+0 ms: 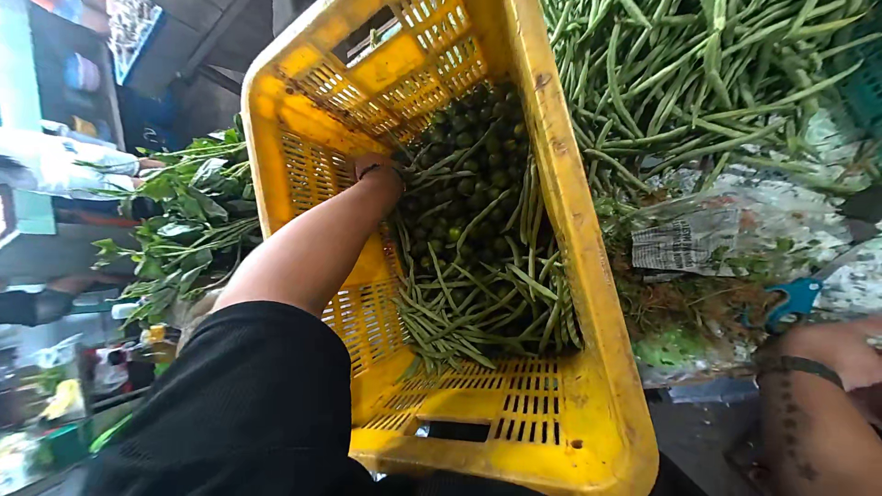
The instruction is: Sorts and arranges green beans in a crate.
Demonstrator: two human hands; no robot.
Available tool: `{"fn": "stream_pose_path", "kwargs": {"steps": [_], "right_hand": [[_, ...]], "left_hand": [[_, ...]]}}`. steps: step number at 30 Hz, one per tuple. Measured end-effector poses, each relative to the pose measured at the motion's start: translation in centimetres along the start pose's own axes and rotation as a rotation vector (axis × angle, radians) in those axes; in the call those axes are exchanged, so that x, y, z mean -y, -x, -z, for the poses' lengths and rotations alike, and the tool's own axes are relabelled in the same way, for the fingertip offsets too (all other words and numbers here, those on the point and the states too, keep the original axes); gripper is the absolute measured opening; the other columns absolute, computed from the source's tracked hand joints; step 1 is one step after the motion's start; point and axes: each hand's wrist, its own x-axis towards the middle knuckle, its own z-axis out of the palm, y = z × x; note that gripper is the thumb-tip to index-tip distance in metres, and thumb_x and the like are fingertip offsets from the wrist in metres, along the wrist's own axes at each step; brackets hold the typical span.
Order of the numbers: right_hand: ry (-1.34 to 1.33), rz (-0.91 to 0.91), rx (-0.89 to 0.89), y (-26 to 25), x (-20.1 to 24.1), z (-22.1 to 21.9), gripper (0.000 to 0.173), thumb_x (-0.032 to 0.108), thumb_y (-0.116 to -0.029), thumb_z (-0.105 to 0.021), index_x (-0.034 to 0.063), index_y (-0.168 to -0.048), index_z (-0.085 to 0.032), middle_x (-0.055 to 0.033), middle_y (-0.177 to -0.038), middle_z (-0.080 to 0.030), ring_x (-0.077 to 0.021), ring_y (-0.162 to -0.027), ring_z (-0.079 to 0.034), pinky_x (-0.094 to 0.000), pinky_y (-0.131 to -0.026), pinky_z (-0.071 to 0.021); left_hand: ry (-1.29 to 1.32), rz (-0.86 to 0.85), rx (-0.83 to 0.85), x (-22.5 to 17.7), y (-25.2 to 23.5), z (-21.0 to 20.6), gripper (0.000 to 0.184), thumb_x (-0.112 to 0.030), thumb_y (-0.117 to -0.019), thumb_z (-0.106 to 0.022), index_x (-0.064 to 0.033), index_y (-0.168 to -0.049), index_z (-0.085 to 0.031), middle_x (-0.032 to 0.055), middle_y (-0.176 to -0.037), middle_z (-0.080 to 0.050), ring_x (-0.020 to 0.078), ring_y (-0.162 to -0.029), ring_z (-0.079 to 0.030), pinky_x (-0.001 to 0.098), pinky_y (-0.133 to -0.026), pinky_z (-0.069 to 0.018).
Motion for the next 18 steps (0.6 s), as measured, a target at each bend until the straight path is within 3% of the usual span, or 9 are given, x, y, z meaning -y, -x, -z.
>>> {"fn": "stream_pose_path", "kwargs": {"steps": [2, 5, 11, 13, 15, 16, 18], "right_hand": [[0.022, 0.01, 0.008, 0.3, -0.1, 0.4, 0.075, 0.054, -0.1052, -0.039, -0.0016, -0.156, -0.033, -0.0184, -0.148, -0.054, -0.0262, -0.138, -0.054, -0.0414, -0.113, -0.045], [0.05, 0.02, 0.028, 0.5, 0.0, 0.7, 0.074, 0.05, -0.1049, -0.043, -0.0024, -0.156, -0.032, -0.0199, -0.15, -0.052, -0.0262, -0.139, -0.052, -0.0401, -0.114, -0.0441], [0.033, 0.015, 0.015, 0.4, 0.5, 1.1, 0.074, 0.051, -0.1056, -0.039, -0.0025, -0.156, -0.031, -0.0193, -0.15, -0.052, -0.0252, -0.138, -0.054, -0.0388, -0.113, -0.0455], [-0.04, -0.001, -0.01, 0.2, 0.4, 1.1, 0.079, 0.056, -0.1055, -0.039, -0.003, -0.157, -0.029, -0.0201, -0.148, -0.054, -0.0262, -0.134, -0.058, -0.0403, -0.11, -0.0481], [-0.057, -0.021, -0.012, 0.2, 0.8, 1.2, 0.083, 0.06, -0.1045, -0.038, -0.0031, -0.157, -0.029, -0.0213, -0.147, -0.055, -0.0274, -0.134, -0.058, -0.0417, -0.11, -0.0481], [-0.028, -0.017, 0.015, 1.2, 1.1, 1.8, 0.083, 0.059, -0.1048, -0.039, -0.0044, -0.157, -0.029, -0.0228, -0.148, -0.054, -0.0282, -0.135, -0.057, -0.0416, -0.111, -0.0472], [0.048, 0.013, 0.072, 4.6, 2.8, 4.2, 0.075, 0.049, -0.1081, -0.041, -0.0091, -0.155, -0.03, -0.0282, -0.148, -0.051, -0.0322, -0.136, -0.055, -0.0416, -0.114, -0.044]], "left_hand": [[-0.029, 0.012, 0.008, 0.2, 0.4, -0.3, 0.032, -0.021, -0.0938, -0.069, 0.0064, -0.111, -0.069, 0.0304, -0.12, -0.066, 0.0481, -0.115, -0.064, 0.0649, -0.087, -0.0543], [-0.149, -0.025, 0.008, 1.3, 2.6, 0.6, 0.032, -0.021, -0.0913, -0.073, 0.006, -0.108, -0.068, 0.0301, -0.112, -0.066, 0.0472, -0.108, -0.065, 0.0623, -0.08, -0.0553], [-0.273, -0.202, -0.046, 5.3, 10.9, 6.8, 0.02, -0.012, -0.0923, -0.072, 0.0033, -0.105, -0.069, 0.0276, -0.112, -0.067, 0.047, -0.11, -0.063, 0.0694, -0.087, -0.0466], [-0.209, -0.216, -0.079, 7.1, 11.5, 7.9, 0.018, -0.007, -0.0915, -0.071, 0.0045, -0.105, -0.068, 0.0305, -0.113, -0.065, 0.0505, -0.112, -0.062, 0.0712, -0.089, -0.0466], [0.004, -0.195, -0.154, 8.6, 11.8, 7.6, 0.027, -0.003, -0.0876, -0.073, 0.0037, -0.113, -0.067, 0.0324, -0.116, -0.065, 0.0522, -0.114, -0.06, 0.073, -0.091, -0.0463], [0.136, -0.22, -0.205, 9.6, 11.9, 6.4, 0.031, -0.003, -0.0863, -0.073, 0.0012, -0.117, -0.067, 0.0312, -0.114, -0.066, 0.0513, -0.11, -0.062, 0.0732, -0.089, -0.0474], [0.319, -0.344, -0.26, 10.2, 13.4, 5.6, 0.029, -0.011, -0.0957, -0.07, -0.0024, -0.123, -0.065, 0.0272, -0.103, -0.066, 0.0465, -0.093, -0.065, 0.0677, -0.078, -0.0501]]}}
